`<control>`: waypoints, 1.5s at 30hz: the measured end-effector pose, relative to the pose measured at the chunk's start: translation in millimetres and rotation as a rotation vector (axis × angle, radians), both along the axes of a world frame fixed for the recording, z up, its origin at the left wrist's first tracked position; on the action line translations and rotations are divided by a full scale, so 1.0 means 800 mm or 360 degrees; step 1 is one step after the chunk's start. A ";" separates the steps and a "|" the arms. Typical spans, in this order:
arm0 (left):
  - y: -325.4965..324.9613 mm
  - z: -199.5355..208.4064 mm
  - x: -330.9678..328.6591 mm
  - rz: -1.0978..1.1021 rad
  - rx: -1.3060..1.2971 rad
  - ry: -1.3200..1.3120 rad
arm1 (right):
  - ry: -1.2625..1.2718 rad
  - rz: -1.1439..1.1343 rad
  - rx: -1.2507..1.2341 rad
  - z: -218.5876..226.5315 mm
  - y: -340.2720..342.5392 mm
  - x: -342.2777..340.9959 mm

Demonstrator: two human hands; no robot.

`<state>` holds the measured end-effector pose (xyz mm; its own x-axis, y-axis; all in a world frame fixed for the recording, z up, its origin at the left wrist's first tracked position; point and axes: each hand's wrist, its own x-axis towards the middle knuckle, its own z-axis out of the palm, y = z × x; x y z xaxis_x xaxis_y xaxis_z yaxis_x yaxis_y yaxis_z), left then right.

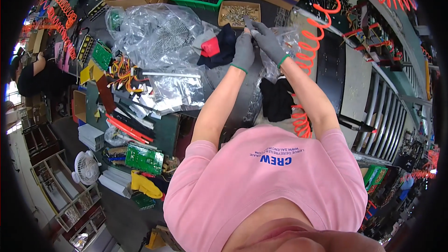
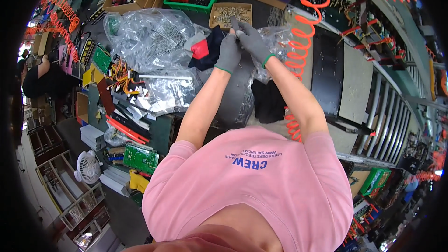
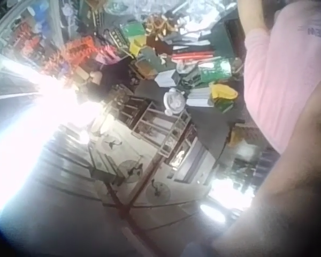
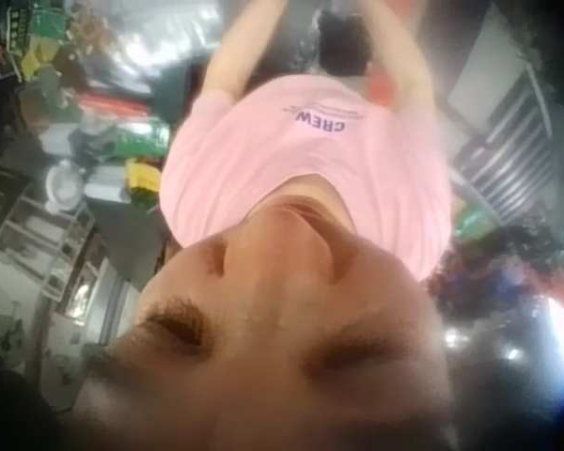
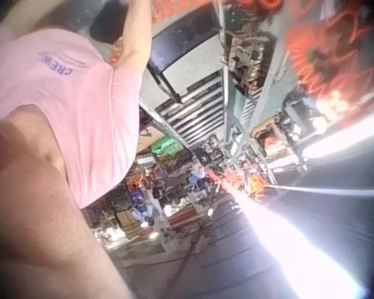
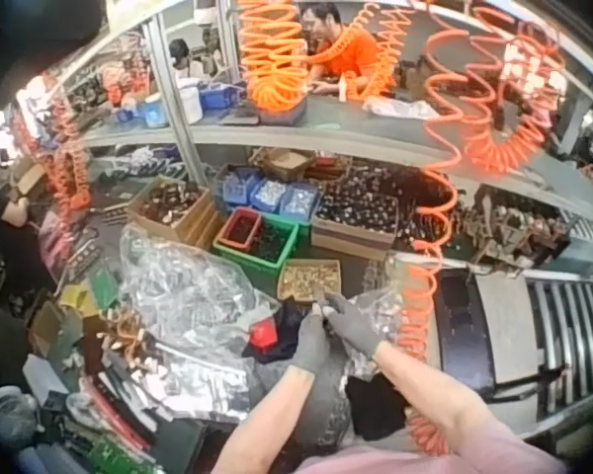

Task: The person assembles cooling fans by securing them into metal casings with screws, using an electric screwdriver.

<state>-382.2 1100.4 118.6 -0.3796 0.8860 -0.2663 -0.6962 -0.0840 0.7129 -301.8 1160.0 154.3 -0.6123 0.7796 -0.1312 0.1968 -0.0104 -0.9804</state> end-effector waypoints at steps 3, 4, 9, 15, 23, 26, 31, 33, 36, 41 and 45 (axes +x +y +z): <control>0.040 -0.008 -0.026 0.0012 -0.0127 -0.0124 | -0.0220 0.0036 0.0248 -0.018 0.025 -0.021; 0.054 -0.010 -0.032 0.0026 -0.0279 0.0272 | -0.0237 0.0021 0.0247 -0.025 0.035 -0.024; 0.108 -0.056 -0.068 0.0184 -0.0637 0.0021 | -0.0509 0.0052 0.0446 -0.034 0.047 -0.053; 0.131 -0.086 -0.078 0.0008 -0.0480 0.0178 | -0.0494 -0.0047 0.0607 -0.060 0.060 -0.049; 0.140 -0.069 -0.086 -0.0125 -0.0387 0.1313 | -0.0636 0.0027 0.0576 -0.049 0.085 -0.043; 0.167 -0.075 -0.130 0.0318 -0.0812 -0.0714 | -0.0538 0.0165 0.0514 -0.026 0.077 -0.062; 0.172 -0.081 -0.124 0.0260 -0.0499 -0.0909 | -0.0575 -0.0030 0.0280 -0.038 0.135 -0.090; 0.163 -0.089 -0.132 0.0316 -0.0516 -0.0903 | -0.0570 0.0026 0.0313 -0.052 0.159 -0.118; 0.155 -0.076 -0.117 0.0364 -0.0513 -0.0856 | -0.0617 0.0054 0.0286 -0.078 0.200 -0.146; 0.136 -0.054 -0.106 0.0383 -0.0407 -0.0673 | -0.0786 0.0052 0.0373 -0.111 0.239 -0.188; 0.131 -0.058 -0.102 0.0321 -0.0406 -0.0696 | -0.0845 0.0064 0.0421 -0.124 0.241 -0.203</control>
<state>-463.4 1204.9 72.6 -0.3411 0.6934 -0.6347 -0.9203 -0.1089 0.3756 -464.5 1353.1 54.9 -0.5459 0.8051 -0.2320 0.6562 0.2387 -0.7158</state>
